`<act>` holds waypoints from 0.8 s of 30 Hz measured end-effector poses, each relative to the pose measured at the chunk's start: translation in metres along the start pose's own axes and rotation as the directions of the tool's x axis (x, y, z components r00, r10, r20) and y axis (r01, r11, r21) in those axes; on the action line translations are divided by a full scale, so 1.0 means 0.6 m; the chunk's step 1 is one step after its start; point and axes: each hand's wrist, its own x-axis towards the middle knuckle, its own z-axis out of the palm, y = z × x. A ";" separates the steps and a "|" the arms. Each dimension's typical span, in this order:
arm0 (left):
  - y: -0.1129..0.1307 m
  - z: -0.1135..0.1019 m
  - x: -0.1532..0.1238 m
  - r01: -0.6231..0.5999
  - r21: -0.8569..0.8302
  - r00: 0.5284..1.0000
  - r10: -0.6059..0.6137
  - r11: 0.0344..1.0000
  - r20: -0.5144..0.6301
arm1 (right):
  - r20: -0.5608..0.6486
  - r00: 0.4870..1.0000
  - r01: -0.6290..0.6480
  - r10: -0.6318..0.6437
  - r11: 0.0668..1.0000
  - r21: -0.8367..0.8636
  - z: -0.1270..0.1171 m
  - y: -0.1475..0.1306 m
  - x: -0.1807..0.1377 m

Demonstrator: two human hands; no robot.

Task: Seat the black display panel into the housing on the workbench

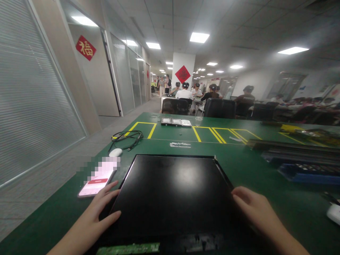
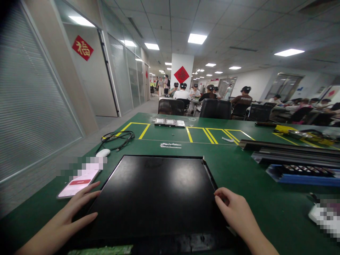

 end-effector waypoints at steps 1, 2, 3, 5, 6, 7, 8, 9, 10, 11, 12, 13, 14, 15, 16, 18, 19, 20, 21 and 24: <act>-0.003 0.001 0.000 -0.011 0.008 1.000 0.011 1.000 -0.009 | -0.003 1.000 -0.002 0.001 1.000 -0.003 0.001 0.001 0.000; -0.006 0.001 0.000 -0.020 0.013 1.000 0.021 1.000 -0.018 | -0.004 1.000 -0.003 0.003 1.000 -0.005 0.001 0.003 0.001; -0.009 0.002 -0.001 -0.030 0.016 0.999 0.030 0.999 -0.029 | -0.006 1.000 -0.004 0.004 1.000 -0.008 0.002 0.005 0.001; -0.015 0.003 -0.001 -0.049 0.017 0.998 0.050 0.999 -0.047 | -0.006 1.000 -0.004 0.004 1.000 -0.009 0.004 0.008 0.002; -0.016 0.003 -0.002 -0.057 0.016 0.997 0.058 0.998 -0.053 | -0.007 1.000 -0.001 0.001 1.000 -0.008 0.004 0.010 0.003; -0.017 0.004 -0.002 -0.062 0.011 0.996 0.063 0.998 -0.059 | -0.009 1.000 0.003 -0.003 1.000 -0.005 0.004 0.011 0.003; -0.017 0.004 -0.002 -0.065 0.002 0.996 0.065 0.998 -0.067 | -0.011 1.000 0.007 -0.007 1.000 -0.002 0.005 0.012 0.003; -0.015 0.005 -0.002 -0.064 -0.010 0.995 0.063 0.998 -0.077 | -0.014 1.000 0.011 -0.011 1.000 0.000 0.005 0.012 0.003; -0.013 0.005 -0.002 -0.059 -0.027 0.995 0.056 0.998 -0.087 | -0.016 1.000 0.013 -0.013 1.000 0.000 0.004 0.012 0.003; -0.010 0.005 -0.003 -0.052 -0.046 0.995 0.047 0.998 -0.092 | -0.017 1.000 0.013 -0.013 1.000 0.001 0.004 0.012 0.003; -0.007 0.005 -0.003 -0.042 -0.066 0.995 0.036 0.997 -0.097 | -0.017 1.000 0.011 -0.011 1.000 0.001 0.003 0.011 0.002; -0.003 0.004 -0.003 -0.032 -0.087 0.995 0.024 0.996 -0.099 | -0.018 1.000 0.009 -0.009 1.000 0.001 0.003 0.009 0.001; -0.001 0.003 -0.003 -0.023 -0.108 0.995 0.012 0.994 -0.098 | -0.019 1.000 0.009 -0.009 1.000 0.002 0.002 0.008 0.001; 0.002 0.002 -0.002 -0.014 -0.129 0.995 0.002 0.992 -0.099 | -0.023 1.000 0.010 -0.010 1.000 0.004 0.002 0.006 0.001; 0.003 0.001 -0.002 -0.011 -0.151 0.995 -0.005 0.989 -0.101 | -0.025 1.000 0.014 -0.014 1.000 0.007 0.001 0.005 0.000; 0.001 -0.002 0.001 -0.009 -0.195 0.995 -0.012 0.981 -0.103 | -0.032 0.999 0.020 -0.020 1.000 0.013 0.001 0.004 0.000; 0.000 -0.002 0.002 -0.005 -0.216 0.995 -0.017 0.976 -0.101 | -0.034 0.999 0.020 -0.019 1.000 0.016 0.001 0.003 0.001; -0.003 -0.003 0.004 0.002 -0.235 0.995 -0.025 0.972 -0.098 | -0.034 0.999 0.016 -0.015 1.000 0.019 0.001 0.003 0.001; -0.004 -0.004 0.006 0.011 -0.253 0.995 -0.035 0.967 -0.091 | -0.033 0.999 0.011 -0.010 1.000 0.021 0.001 0.003 0.001; 0.000 -0.009 0.009 0.048 -0.309 0.995 -0.072 0.950 -0.064 | -0.020 1.000 0.003 -0.003 1.000 0.031 0.002 0.004 0.002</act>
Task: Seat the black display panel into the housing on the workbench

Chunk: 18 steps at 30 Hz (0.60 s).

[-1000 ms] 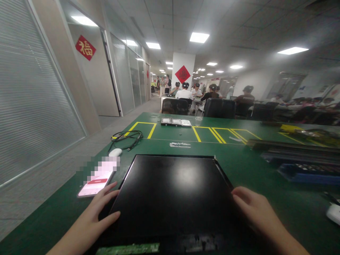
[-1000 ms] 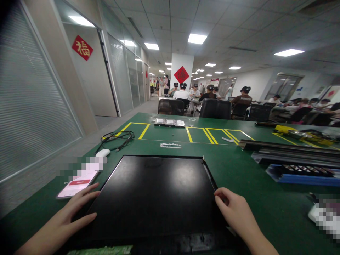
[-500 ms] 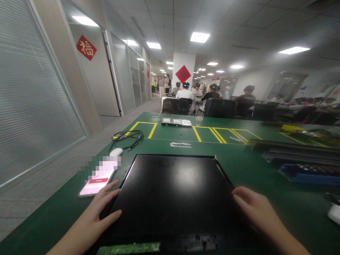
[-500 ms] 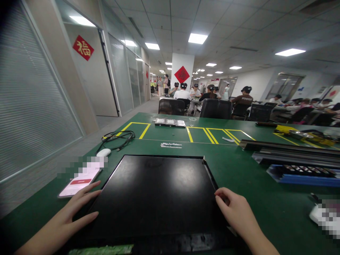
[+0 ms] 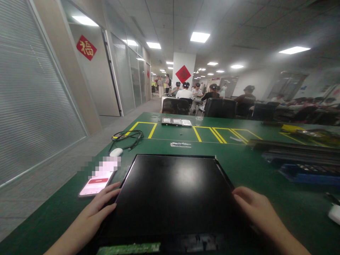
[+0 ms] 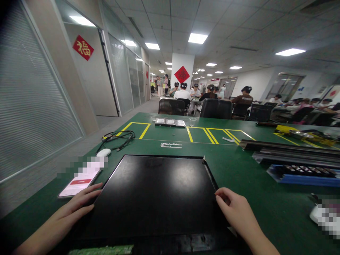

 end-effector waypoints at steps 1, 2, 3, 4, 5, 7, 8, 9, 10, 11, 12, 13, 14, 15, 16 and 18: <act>0.007 0.000 0.000 0.017 -0.028 1.000 -0.017 0.999 -0.006 | 0.004 1.000 0.002 -0.002 1.000 0.003 0.000 0.000 0.000; 0.015 -0.001 -0.001 0.037 -0.065 0.999 -0.038 0.997 -0.014 | 0.006 1.000 0.003 -0.003 1.000 0.004 0.000 0.000 0.000; 0.026 0.000 -0.002 0.062 -0.110 0.997 -0.066 0.992 -0.034 | 0.009 1.000 0.003 -0.003 1.000 0.004 0.000 0.000 -0.001; 0.037 0.000 -0.004 0.091 -0.163 0.993 -0.102 0.982 -0.056 | 0.015 1.000 -0.002 0.002 1.000 0.002 0.000 0.000 -0.001; 0.048 0.000 -0.006 0.125 -0.230 0.989 -0.138 0.965 -0.044 | 0.020 1.000 -0.008 0.008 1.000 -0.001 0.000 0.000 -0.001; 0.065 0.000 -0.010 0.207 -0.343 0.973 -0.230 0.916 -0.028 | 0.024 1.000 -0.017 0.017 1.000 -0.006 -0.001 0.000 -0.001; 0.071 0.001 -0.011 0.239 -0.388 0.963 -0.268 0.890 -0.022 | 0.021 1.000 -0.017 0.017 1.000 -0.006 -0.001 0.000 -0.001; 0.074 0.001 -0.012 0.267 -0.431 0.953 -0.303 0.862 -0.015 | 0.014 1.000 -0.013 0.013 1.000 -0.006 -0.001 0.000 -0.002; 0.075 0.001 -0.014 0.293 -0.477 0.942 -0.336 0.829 -0.006 | 0.008 1.000 -0.009 0.009 1.000 -0.005 -0.001 -0.001 -0.002; 0.076 0.002 -0.015 0.318 -0.527 0.929 -0.370 0.788 0.008 | 0.005 1.000 -0.006 0.006 1.000 -0.004 -0.002 -0.002 -0.002; 0.076 0.003 -0.016 0.349 -0.579 0.914 -0.404 0.737 0.036 | 0.004 1.000 -0.005 0.005 1.000 -0.002 -0.002 -0.003 -0.003; 0.077 0.004 -0.017 0.378 -0.629 0.898 -0.434 0.679 0.071 | 0.004 1.000 -0.005 0.005 1.000 -0.001 -0.003 -0.005 -0.003; 0.078 0.005 -0.019 0.404 -0.670 0.883 -0.456 0.623 0.108 | 0.006 1.000 -0.004 0.004 1.000 0.002 -0.004 -0.006 -0.004; 0.080 0.007 -0.020 0.426 -0.700 0.870 -0.473 0.573 0.141 | 0.009 1.000 -0.004 0.004 1.000 0.004 -0.004 -0.007 -0.004; 0.083 0.008 -0.021 0.441 -0.720 0.860 -0.483 0.535 0.168 | 0.009 1.000 -0.002 0.002 1.000 0.006 -0.004 -0.008 -0.004; 0.088 0.012 -0.025 0.453 -0.745 0.850 -0.489 0.490 0.196 | 0.007 1.000 0.001 -0.001 1.000 0.012 -0.005 -0.008 -0.004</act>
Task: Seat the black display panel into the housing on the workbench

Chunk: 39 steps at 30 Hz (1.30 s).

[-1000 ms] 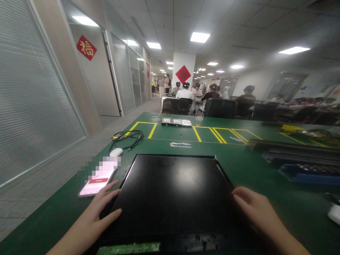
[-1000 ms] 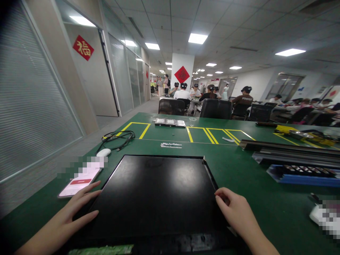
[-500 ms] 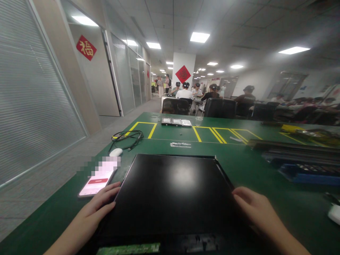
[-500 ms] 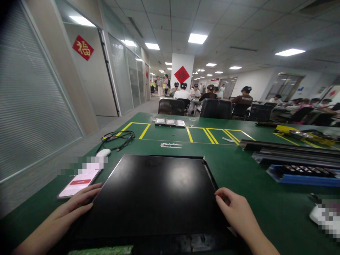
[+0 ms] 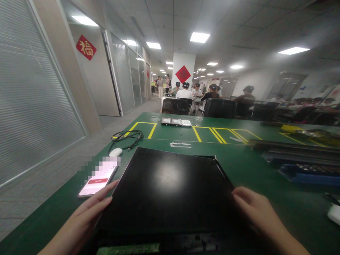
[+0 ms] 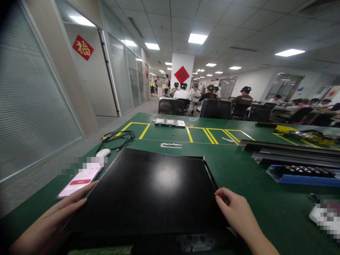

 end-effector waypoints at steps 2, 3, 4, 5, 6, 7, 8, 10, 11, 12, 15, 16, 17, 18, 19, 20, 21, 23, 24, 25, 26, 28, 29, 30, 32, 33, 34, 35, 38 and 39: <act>-0.001 0.003 -0.004 0.019 -0.015 1.000 -0.019 1.000 0.004 | -0.006 1.000 0.004 -0.004 1.000 0.008 0.001 0.002 0.001; -0.002 0.004 -0.006 0.025 -0.016 1.000 -0.025 1.000 0.002 | -0.008 1.000 0.006 -0.006 1.000 0.010 0.001 0.004 0.001; -0.003 0.004 -0.007 0.030 -0.012 1.000 -0.030 0.999 0.003 | -0.008 1.000 0.008 -0.008 1.000 0.009 0.002 0.006 0.001; -0.003 0.003 -0.007 0.034 -0.007 0.999 -0.034 0.999 0.005 | -0.007 1.000 0.008 -0.008 1.000 0.006 0.003 0.008 0.001; -0.004 0.002 -0.007 0.042 -0.001 0.999 -0.042 0.999 0.013 | -0.002 1.000 0.007 -0.007 1.000 0.001 0.004 0.010 0.002; -0.004 0.001 -0.006 0.052 0.001 0.998 -0.052 0.999 0.026 | 0.002 1.000 0.004 -0.004 1.000 -0.005 0.004 0.011 0.002; -0.004 -0.001 -0.005 0.065 0.004 0.997 -0.065 0.998 0.042 | 0.006 1.000 0.003 -0.002 1.000 -0.011 0.005 0.011 0.002; -0.004 -0.004 -0.001 0.086 0.006 0.994 -0.086 0.996 0.067 | 0.007 1.000 0.003 -0.003 1.000 -0.016 0.005 0.010 0.002; -0.004 -0.006 0.001 0.090 0.007 0.993 -0.090 0.996 0.073 | 0.004 1.000 0.005 -0.005 1.000 -0.016 0.005 0.008 0.003; -0.005 -0.007 0.002 0.087 0.009 0.993 -0.087 0.996 0.073 | 0.001 1.000 0.006 -0.006 1.000 -0.015 0.004 0.006 0.003; -0.005 -0.010 0.005 0.079 0.019 0.994 -0.080 0.997 0.068 | 0.001 1.000 -0.004 0.004 1.000 -0.002 0.003 0.002 0.003; -0.005 -0.010 0.005 0.086 0.024 0.994 -0.087 0.996 0.068 | 0.001 1.000 -0.004 0.004 1.000 0.005 0.003 0.002 0.003; -0.005 -0.010 0.004 0.094 0.026 0.993 -0.095 0.995 0.069 | -0.001 1.000 -0.001 0.001 1.000 0.009 0.003 0.002 0.003; -0.004 -0.009 0.003 0.100 0.026 0.992 -0.102 0.995 0.073 | -0.005 1.000 0.005 -0.005 1.000 0.011 0.003 0.003 0.003; -0.003 -0.008 0.002 0.104 0.024 0.991 -0.106 0.994 0.080 | -0.008 1.000 0.011 -0.011 1.000 0.008 0.003 0.005 0.003; -0.003 -0.008 0.000 0.107 0.021 0.990 -0.108 0.994 0.093 | -0.012 1.000 0.016 -0.016 1.000 0.001 0.003 0.006 0.003; -0.002 -0.007 -0.001 0.108 0.018 0.988 -0.109 0.994 0.107 | -0.014 1.000 0.020 -0.020 1.000 -0.009 0.004 0.008 0.003; -0.002 -0.007 -0.002 0.111 0.021 0.985 -0.113 0.994 0.134 | -0.017 1.000 0.023 -0.023 0.999 -0.026 0.005 0.009 0.003; -0.003 -0.007 -0.002 0.110 0.025 0.983 -0.113 0.994 0.144 | -0.015 1.000 0.023 -0.024 0.999 -0.028 0.005 0.009 0.003; -0.003 -0.008 -0.001 0.107 0.030 0.983 -0.110 0.994 0.146 | -0.011 1.000 0.023 -0.024 0.999 -0.026 0.005 0.009 0.003; -0.004 -0.008 -0.001 0.102 0.037 0.984 -0.107 0.994 0.145 | -0.007 1.000 0.021 -0.021 1.000 -0.022 0.006 0.009 0.003; -0.004 -0.008 -0.001 0.093 0.053 0.986 -0.099 0.994 0.135 | -0.008 1.000 0.019 -0.019 1.000 -0.017 0.006 0.009 0.004; -0.003 -0.008 -0.002 0.089 0.058 0.987 -0.096 0.994 0.132 | -0.013 1.000 0.024 -0.024 1.000 -0.018 0.006 0.009 0.004; -0.003 -0.007 -0.003 0.088 0.062 0.987 -0.096 0.994 0.131 | -0.020 0.999 0.029 -0.029 0.999 -0.022 0.006 0.009 0.004; -0.002 -0.005 -0.006 0.094 0.059 0.986 -0.101 0.994 0.134 | -0.021 0.999 0.032 -0.033 0.999 -0.035 0.005 0.010 0.004; -0.002 -0.003 -0.007 0.092 0.051 0.986 -0.099 0.994 0.134 | -0.016 0.999 0.030 -0.031 0.999 -0.040 0.005 0.010 0.004; -0.002 -0.002 -0.008 0.090 0.047 0.987 -0.095 0.995 0.132 | -0.011 1.000 0.027 -0.027 0.999 -0.043 0.005 0.010 0.004; -0.003 -0.002 -0.008 0.084 0.048 0.988 -0.089 0.995 0.127 | -0.007 1.000 0.021 -0.022 0.999 -0.045 0.005 0.010 0.003; -0.005 -0.005 -0.002 0.037 0.092 0.992 -0.047 0.995 0.114 | 0.006 1.000 0.009 -0.009 0.999 -0.035 0.004 0.010 0.002; -0.006 -0.008 0.002 0.001 0.119 0.994 -0.014 0.993 0.113 | 0.011 1.000 0.003 -0.003 1.000 -0.030 0.004 0.010 0.002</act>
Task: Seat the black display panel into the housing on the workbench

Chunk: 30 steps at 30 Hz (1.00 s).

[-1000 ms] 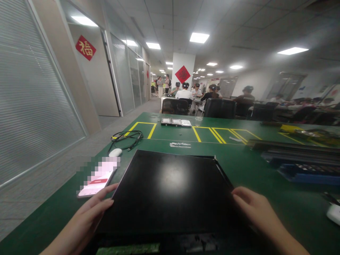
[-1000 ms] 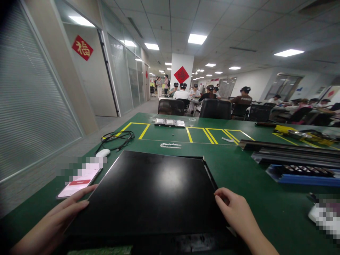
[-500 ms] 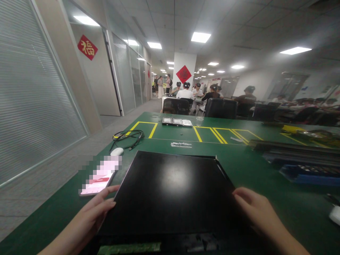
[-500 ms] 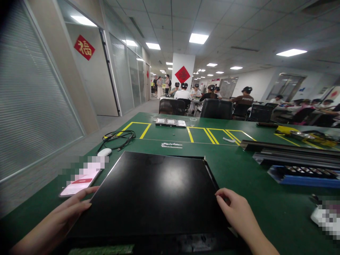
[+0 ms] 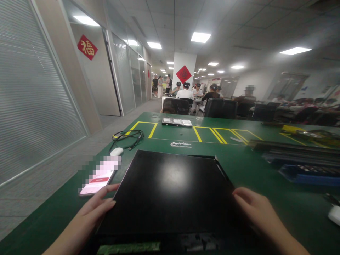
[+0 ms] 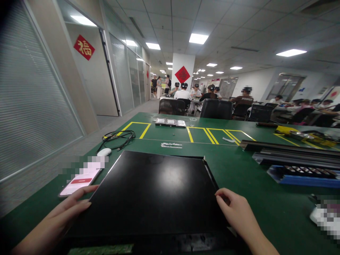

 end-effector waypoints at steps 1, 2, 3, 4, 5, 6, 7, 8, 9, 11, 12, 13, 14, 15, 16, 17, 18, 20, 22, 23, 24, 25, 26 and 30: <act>-0.001 -0.003 0.004 -0.047 0.043 0.999 0.047 0.998 -0.004 | 0.006 1.000 -0.005 0.005 1.000 0.004 0.000 0.001 0.000; -0.002 -0.007 0.008 -0.107 0.098 0.994 0.109 0.989 -0.007 | 0.010 1.000 -0.007 0.007 1.000 0.006 0.000 0.001 0.000; -0.002 -0.012 0.013 -0.173 0.168 0.984 0.176 0.971 -0.005 | 0.011 1.000 -0.007 0.007 1.000 0.006 0.000 0.002 0.000; -0.003 -0.017 0.017 -0.235 0.244 0.970 0.242 0.941 0.003 | 0.010 1.000 -0.006 0.006 1.000 0.003 0.000 0.004 0.001; -0.004 -0.022 0.021 -0.289 0.322 0.954 0.300 0.902 0.016 | 0.008 1.000 -0.003 0.003 1.000 0.001 0.000 0.005 0.002; -0.006 -0.028 0.025 -0.338 0.393 0.934 0.356 0.855 0.029 | 0.006 1.000 -0.001 0.001 1.000 -0.001 0.001 0.006 0.002; -0.008 -0.035 0.028 -0.379 0.458 0.913 0.405 0.805 0.044 | 0.004 1.000 0.001 -0.001 1.000 -0.002 0.001 0.007 0.003; -0.011 -0.042 0.032 -0.414 0.515 0.891 0.451 0.750 0.059 | 0.004 1.000 0.003 -0.003 1.000 -0.003 0.001 0.008 0.004; -0.013 -0.049 0.035 -0.443 0.573 0.866 0.494 0.690 0.074 | 0.003 1.000 0.005 -0.005 1.000 -0.003 0.002 0.008 0.004; -0.019 -0.063 0.041 -0.475 0.679 0.823 0.556 0.560 0.117 | -0.003 1.000 0.010 -0.010 1.000 -0.003 0.002 0.008 0.004; -0.022 -0.068 0.044 -0.476 0.724 0.811 0.568 0.499 0.142 | -0.009 1.000 0.012 -0.012 1.000 -0.003 0.002 0.007 0.004; -0.025 -0.073 0.046 -0.478 0.759 0.800 0.575 0.442 0.169 | -0.015 1.000 0.014 -0.014 1.000 -0.004 0.002 0.006 0.004; -0.028 -0.077 0.048 -0.477 0.786 0.793 0.578 0.393 0.192 | -0.018 1.000 0.015 -0.015 1.000 -0.006 0.002 0.005 0.004; -0.030 -0.080 0.050 -0.477 0.804 0.789 0.576 0.355 0.214 | -0.018 1.000 0.013 -0.014 1.000 -0.010 0.002 0.004 0.004; -0.032 -0.082 0.052 -0.480 0.815 0.782 0.580 0.326 0.228 | -0.018 1.000 0.011 -0.012 1.000 -0.012 0.002 0.004 0.004; -0.034 -0.083 0.054 -0.482 0.822 0.776 0.584 0.304 0.240 | -0.018 1.000 0.011 -0.011 1.000 -0.013 0.002 0.004 0.004; -0.036 -0.083 0.055 -0.485 0.827 0.771 0.585 0.286 0.250 | -0.020 1.000 0.012 -0.012 1.000 -0.012 0.002 0.004 0.004; -0.036 -0.083 0.057 -0.488 0.834 0.768 0.580 0.256 0.271 | -0.026 1.000 0.016 -0.016 1.000 -0.008 0.002 0.005 0.004; -0.035 -0.080 0.057 -0.487 0.843 0.771 0.565 0.229 0.293 | -0.031 0.999 0.021 -0.021 1.000 -0.008 0.002 0.007 0.004; -0.035 -0.079 0.057 -0.484 0.848 0.774 0.559 0.218 0.298 | -0.031 0.999 0.022 -0.022 1.000 -0.011 0.002 0.007 0.004; -0.034 -0.077 0.057 -0.479 0.852 0.774 0.560 0.210 0.297 | -0.031 0.999 0.024 -0.024 1.000 -0.015 0.002 0.007 0.004; -0.034 -0.075 0.056 -0.474 0.857 0.776 0.557 0.204 0.296 | -0.032 0.999 0.026 -0.026 1.000 -0.018 0.002 0.007 0.004; -0.034 -0.074 0.056 -0.469 0.860 0.778 0.554 0.199 0.296 | -0.032 0.999 0.027 -0.027 0.999 -0.021 0.002 0.006 0.004; -0.036 -0.072 0.055 -0.459 0.865 0.787 0.544 0.200 0.292 | -0.049 0.998 0.036 -0.037 0.999 -0.018 0.002 0.002 0.003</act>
